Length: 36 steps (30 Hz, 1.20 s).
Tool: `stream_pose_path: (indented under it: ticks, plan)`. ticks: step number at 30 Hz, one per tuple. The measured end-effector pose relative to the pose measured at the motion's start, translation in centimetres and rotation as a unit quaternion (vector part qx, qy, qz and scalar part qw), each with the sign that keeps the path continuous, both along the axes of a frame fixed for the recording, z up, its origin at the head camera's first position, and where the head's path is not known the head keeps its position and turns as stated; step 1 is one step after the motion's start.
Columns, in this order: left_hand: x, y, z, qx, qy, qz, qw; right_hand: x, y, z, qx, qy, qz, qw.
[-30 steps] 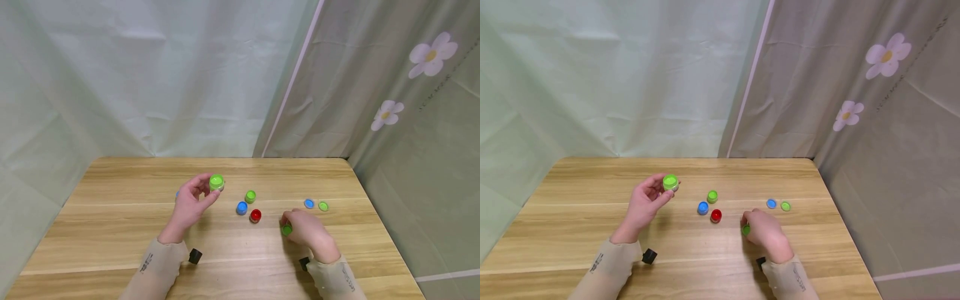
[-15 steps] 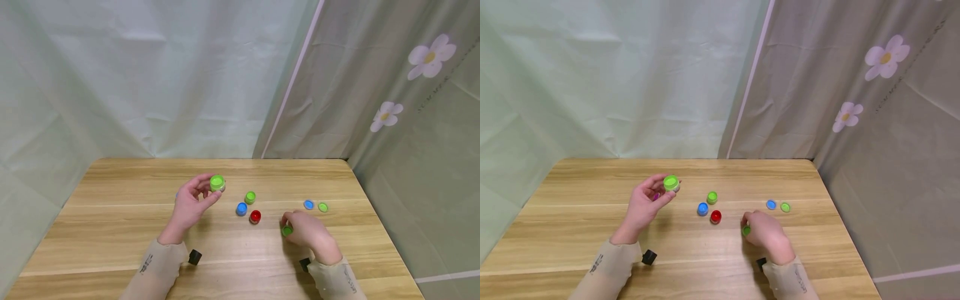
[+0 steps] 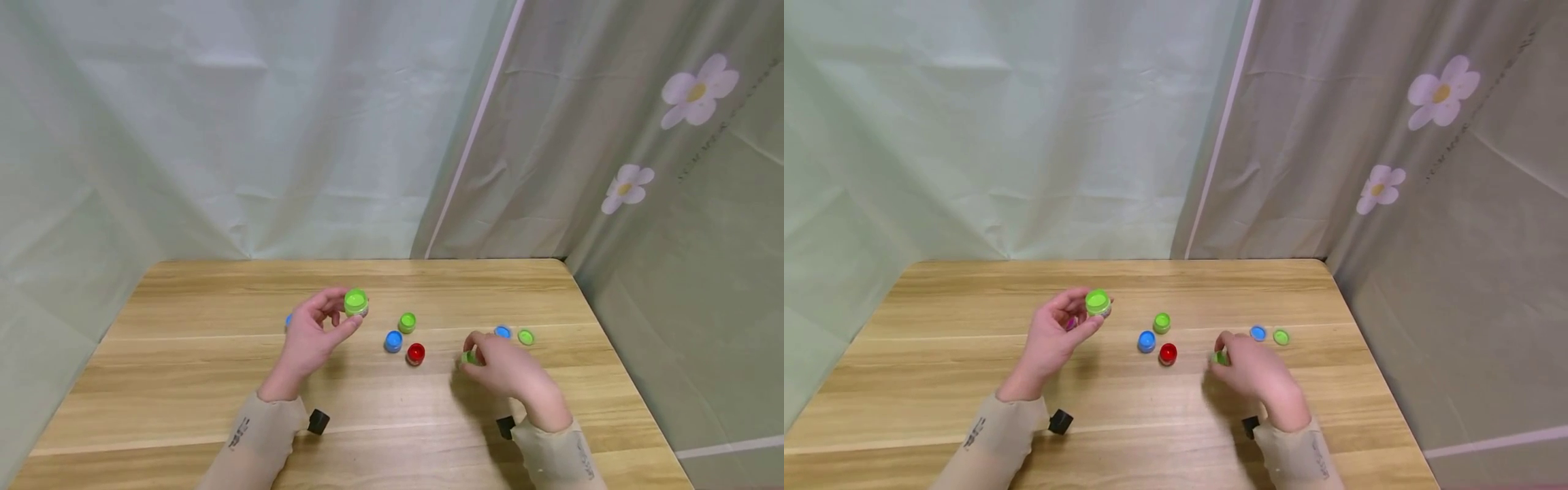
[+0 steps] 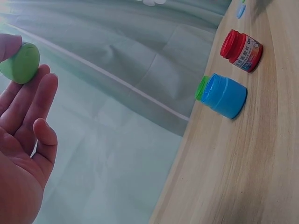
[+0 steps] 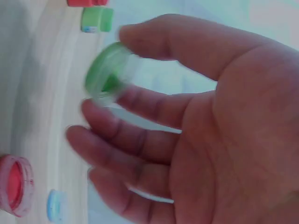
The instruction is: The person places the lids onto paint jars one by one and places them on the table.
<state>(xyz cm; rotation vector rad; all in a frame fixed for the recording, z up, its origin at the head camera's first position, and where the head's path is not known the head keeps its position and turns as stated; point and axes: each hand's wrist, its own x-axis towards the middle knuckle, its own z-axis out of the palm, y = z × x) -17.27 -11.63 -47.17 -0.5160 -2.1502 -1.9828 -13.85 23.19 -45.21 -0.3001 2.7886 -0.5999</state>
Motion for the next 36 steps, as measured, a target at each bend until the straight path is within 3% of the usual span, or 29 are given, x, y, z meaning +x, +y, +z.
stream_pose_path:
  ticks: [12,20,25,36]
  plan:
    - [0.3,0.1,0.1,-0.001,0.014,-0.015,0.9998,-0.4,-1.0,3.5,-0.078,0.114,0.002,0.99]
    - [0.6,0.7,0.6,0.002,0.032,-0.033,0.999,-0.5,-4.0,6.2,-0.182,0.22,0.023,0.958]
    - [0.8,1.1,0.8,0.007,0.032,-0.044,0.9985,-0.3,-5.8,7.1,-0.22,0.263,0.046,0.938]
    - [1.3,1.9,0.5,-0.008,0.035,-0.065,0.9972,-0.1,-7.6,6.6,-0.256,0.286,0.1,0.918]
